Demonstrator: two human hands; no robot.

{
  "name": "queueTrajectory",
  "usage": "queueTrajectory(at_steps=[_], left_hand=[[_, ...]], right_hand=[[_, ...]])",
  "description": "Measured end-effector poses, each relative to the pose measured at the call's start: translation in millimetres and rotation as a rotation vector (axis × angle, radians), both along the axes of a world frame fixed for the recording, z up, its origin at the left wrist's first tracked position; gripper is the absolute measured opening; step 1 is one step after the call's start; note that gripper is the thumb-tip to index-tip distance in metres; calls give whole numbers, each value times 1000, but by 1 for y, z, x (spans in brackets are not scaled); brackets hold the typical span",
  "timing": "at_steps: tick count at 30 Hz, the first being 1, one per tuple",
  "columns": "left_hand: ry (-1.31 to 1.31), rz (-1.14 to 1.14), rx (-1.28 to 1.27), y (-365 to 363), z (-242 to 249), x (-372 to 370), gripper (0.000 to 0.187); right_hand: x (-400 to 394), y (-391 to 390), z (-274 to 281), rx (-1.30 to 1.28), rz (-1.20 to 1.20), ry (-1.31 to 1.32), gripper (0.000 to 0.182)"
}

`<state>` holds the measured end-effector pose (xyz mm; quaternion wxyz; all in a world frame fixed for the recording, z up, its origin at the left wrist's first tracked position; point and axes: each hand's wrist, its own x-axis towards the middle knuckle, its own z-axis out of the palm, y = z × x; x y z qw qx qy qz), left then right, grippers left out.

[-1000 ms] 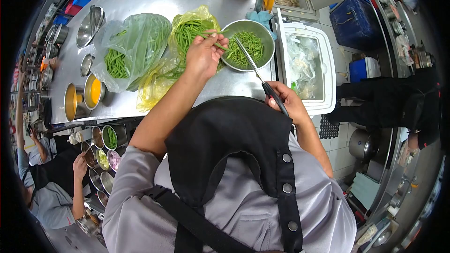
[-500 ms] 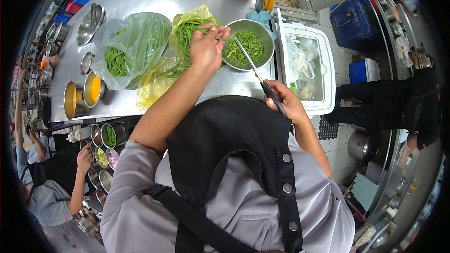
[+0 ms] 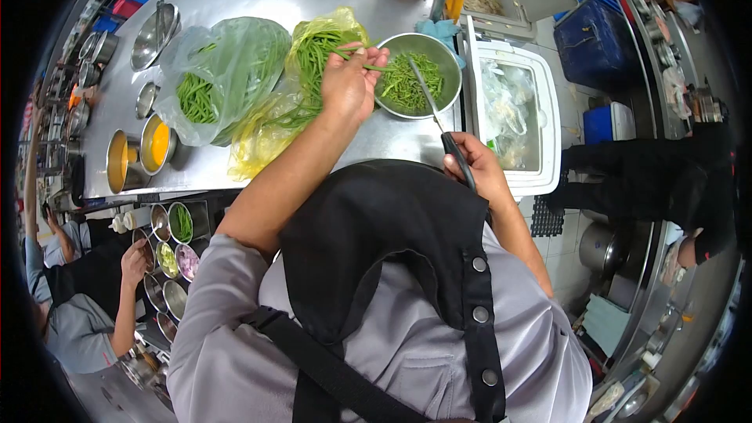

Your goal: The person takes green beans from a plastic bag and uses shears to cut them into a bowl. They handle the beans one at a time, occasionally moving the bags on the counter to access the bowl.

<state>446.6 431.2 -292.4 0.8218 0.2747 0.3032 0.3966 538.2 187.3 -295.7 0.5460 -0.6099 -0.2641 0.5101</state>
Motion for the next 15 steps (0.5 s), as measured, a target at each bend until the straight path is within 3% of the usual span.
queueTrajectory(at_steps=[2,4,7,10,12,14,15], left_hand=[[1,44,-2,3,1,-9,8],[-96,-59,46,5,7,-30,9],[-196,-18,66,10,40,-75,8],[-241,67,397,54,56,-134,6],[-183,281,522,96,64,-177,7],[88,601,580,126,70,-199,10],[80,600,570,147,58,-217,10]], right_hand=[[-1,-1,1,42,-47,-43,44],[2,-4,-2,68,-24,-64,45],[4,-10,-14,100,-33,-24,47],[2,-10,-14,102,-55,-19,44],[1,-9,-12,77,-71,-12,43],[1,-5,-7,63,-36,-46,43],[2,-3,-6,55,-39,-56,43]])
